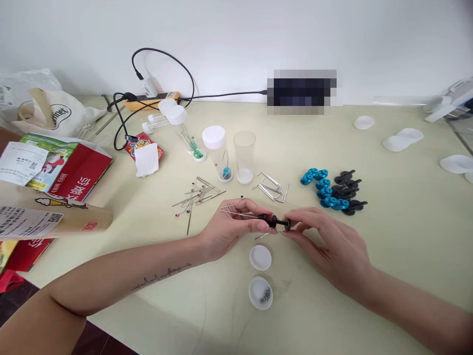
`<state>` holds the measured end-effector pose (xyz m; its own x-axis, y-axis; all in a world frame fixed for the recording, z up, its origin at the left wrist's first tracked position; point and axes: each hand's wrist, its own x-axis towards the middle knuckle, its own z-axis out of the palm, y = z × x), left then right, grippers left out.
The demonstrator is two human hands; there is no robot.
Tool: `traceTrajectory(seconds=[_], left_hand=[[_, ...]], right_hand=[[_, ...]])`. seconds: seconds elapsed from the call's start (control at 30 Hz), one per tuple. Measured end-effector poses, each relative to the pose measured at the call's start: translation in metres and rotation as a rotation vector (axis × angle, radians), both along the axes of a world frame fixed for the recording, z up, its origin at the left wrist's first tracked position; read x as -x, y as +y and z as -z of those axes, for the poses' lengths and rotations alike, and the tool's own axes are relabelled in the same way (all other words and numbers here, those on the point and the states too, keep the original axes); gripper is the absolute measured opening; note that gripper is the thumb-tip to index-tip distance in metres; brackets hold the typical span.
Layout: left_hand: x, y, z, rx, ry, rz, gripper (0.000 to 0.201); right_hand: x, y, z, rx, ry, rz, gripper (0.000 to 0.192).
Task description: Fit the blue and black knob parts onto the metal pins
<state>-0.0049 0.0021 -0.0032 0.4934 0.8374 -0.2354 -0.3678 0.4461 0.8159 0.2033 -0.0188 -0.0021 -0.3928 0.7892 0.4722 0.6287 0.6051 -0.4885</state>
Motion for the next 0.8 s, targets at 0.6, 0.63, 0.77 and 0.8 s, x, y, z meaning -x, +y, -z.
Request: traceTrajectory(seconds=[0.6,0.63,0.77,0.8], left_hand=[[0.0003,0.0002,-0.0004,-0.014,0.003,0.022,0.017],[0.0003,0.0003,-0.0002,-0.013,0.004,0.021,0.017],[0.0002,0.0009,0.0002,-0.013,0.014,0.018,0.018],[0.0002,0.0008,0.0002,-0.014,0.016,0.019,0.018]], right_hand=[[-0.0004,0.0016,-0.0012,-0.002,-0.013,-0.028,0.012],[-0.0006,0.0015,-0.0013,0.002,-0.016,-0.026,0.011],[-0.0014,0.0009,-0.0014,0.023,-0.016,-0.026,0.011],[-0.0016,0.0009,-0.0016,0.026,-0.015,-0.028,0.011]])
